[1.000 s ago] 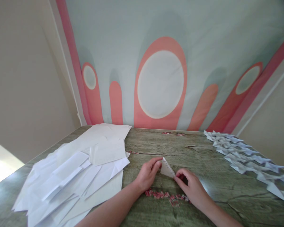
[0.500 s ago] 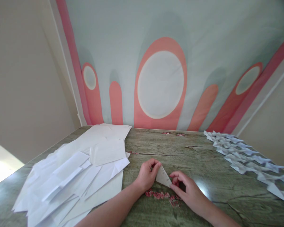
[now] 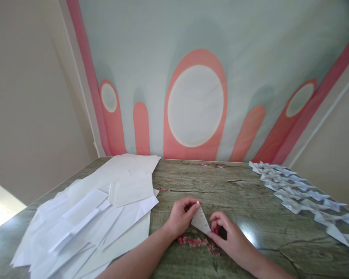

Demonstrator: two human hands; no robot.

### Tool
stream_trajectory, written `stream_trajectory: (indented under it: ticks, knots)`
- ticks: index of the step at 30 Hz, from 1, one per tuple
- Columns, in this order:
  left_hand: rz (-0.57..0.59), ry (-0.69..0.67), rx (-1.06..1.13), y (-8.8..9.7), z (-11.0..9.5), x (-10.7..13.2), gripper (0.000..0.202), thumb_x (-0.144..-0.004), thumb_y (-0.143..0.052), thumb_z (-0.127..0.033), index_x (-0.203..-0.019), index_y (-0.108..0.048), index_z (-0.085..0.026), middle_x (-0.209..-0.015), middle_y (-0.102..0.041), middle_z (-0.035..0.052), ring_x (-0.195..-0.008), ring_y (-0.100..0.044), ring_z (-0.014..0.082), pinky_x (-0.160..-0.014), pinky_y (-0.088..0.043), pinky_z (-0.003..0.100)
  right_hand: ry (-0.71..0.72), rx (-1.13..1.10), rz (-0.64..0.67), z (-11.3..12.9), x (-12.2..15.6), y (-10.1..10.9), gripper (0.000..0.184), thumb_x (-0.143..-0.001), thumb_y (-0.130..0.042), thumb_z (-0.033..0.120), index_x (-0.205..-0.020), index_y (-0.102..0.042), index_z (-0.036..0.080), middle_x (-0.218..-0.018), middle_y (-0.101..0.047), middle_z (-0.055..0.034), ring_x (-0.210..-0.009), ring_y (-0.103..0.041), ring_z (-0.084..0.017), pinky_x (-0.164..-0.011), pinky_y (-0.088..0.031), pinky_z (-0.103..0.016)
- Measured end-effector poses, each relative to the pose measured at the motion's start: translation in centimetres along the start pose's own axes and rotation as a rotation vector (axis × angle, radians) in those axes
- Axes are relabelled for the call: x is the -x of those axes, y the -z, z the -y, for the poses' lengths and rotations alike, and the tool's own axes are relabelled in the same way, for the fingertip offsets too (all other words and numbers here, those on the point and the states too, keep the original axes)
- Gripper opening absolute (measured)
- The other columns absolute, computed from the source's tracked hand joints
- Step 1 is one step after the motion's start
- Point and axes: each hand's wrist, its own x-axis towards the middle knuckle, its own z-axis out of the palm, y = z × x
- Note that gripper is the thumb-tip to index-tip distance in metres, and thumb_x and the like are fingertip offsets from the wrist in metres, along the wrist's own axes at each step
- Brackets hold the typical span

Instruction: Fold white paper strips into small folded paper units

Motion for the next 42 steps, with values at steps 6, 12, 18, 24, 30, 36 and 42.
stream_trajectory:
  ticks: [6, 12, 18, 24, 30, 36, 42]
  knots:
    - [0.026, -0.001, 0.043, 0.1, 0.2, -0.1, 0.034, -0.082, -0.054, -0.044, -0.089, -0.067, -0.013, -0.075, -0.065, 0.0029, -0.066, -0.056, 0.0146, -0.06, -0.044, 0.022, 0.057, 0.024, -0.005, -0.4, -0.1, -0.4, 0.03, -0.077, -0.052, 0.018, -0.104, -0.041, 0.022, -0.074, -0.057, 0.0029, -0.069, -0.058, -0.014, -0.069, -0.044, -0.028]
    - [0.033, 0.006, 0.063, -0.1, -0.1, -0.1, 0.033, -0.084, -0.053, -0.042, -0.095, -0.068, -0.015, -0.083, -0.068, 0.0044, -0.072, -0.06, 0.0177, -0.066, -0.047, 0.025, 0.051, 0.071, -0.008, -1.0, -0.4, -0.8, 0.026, -0.077, -0.051, 0.019, -0.103, -0.046, 0.023, -0.075, -0.058, 0.0017, -0.068, -0.057, -0.015, -0.068, -0.045, -0.028]
    - [0.079, -0.086, -0.051, -0.8, -1.8, -0.4, 0.034, -0.091, -0.041, -0.036, -0.116, -0.06, -0.022, -0.106, -0.065, 0.0034, -0.096, -0.059, 0.0206, -0.087, -0.045, 0.033, 0.045, 0.096, -0.066, -0.1, -1.6, -0.1, 0.021, -0.079, -0.049, 0.021, -0.1, -0.05, 0.022, -0.069, -0.057, 0.0019, -0.063, -0.055, -0.015, -0.062, -0.045, -0.026]
    - [-0.011, -0.081, -0.217, -2.0, -1.8, -2.1, 0.048, -0.083, -0.055, -0.031, -0.129, -0.046, -0.019, -0.128, -0.051, 0.0077, -0.117, -0.045, 0.0229, -0.102, -0.033, 0.037, 0.043, 0.155, -0.18, -1.0, -4.2, 0.3, 0.015, -0.082, -0.045, 0.024, -0.097, -0.048, 0.021, -0.069, -0.058, 0.0006, -0.061, -0.057, -0.016, -0.06, -0.045, -0.027]
    - [-0.071, -0.073, -0.182, -2.7, -0.2, -3.5, 0.042, -0.077, -0.061, -0.024, -0.119, -0.054, -0.022, -0.118, -0.058, 0.0065, -0.11, -0.051, 0.023, -0.097, -0.038, 0.036, 0.096, 0.282, -0.206, -4.2, -4.9, -0.9, 0.005, -0.08, -0.044, 0.02, -0.084, -0.045, 0.023, -0.065, -0.056, 0.0019, -0.055, -0.057, -0.015, -0.054, -0.044, -0.025]
    - [-0.093, -0.074, -0.103, -2.8, 0.3, -3.7, 0.036, -0.078, -0.061, -0.022, -0.114, -0.059, -0.023, -0.108, -0.063, 0.0037, -0.101, -0.056, 0.0204, -0.092, -0.043, 0.032, 0.127, 0.351, -0.214, -4.1, -4.6, -0.9, 0.009, -0.082, -0.043, 0.019, -0.089, -0.048, 0.023, -0.068, -0.058, 0.0003, -0.058, -0.058, -0.016, -0.055, -0.045, -0.027]
    - [-0.142, 0.013, -0.032, -2.7, 0.3, -4.1, 0.03, -0.073, -0.065, -0.02, -0.103, -0.064, -0.019, -0.097, -0.067, 0.0032, -0.09, -0.061, 0.0194, -0.085, -0.047, 0.03, 0.199, 0.395, -0.186, -3.1, -4.5, -0.6, 0.016, -0.082, -0.048, 0.018, -0.097, -0.052, 0.023, -0.08, -0.06, -0.0033, -0.068, -0.059, -0.018, -0.06, -0.047, -0.028]
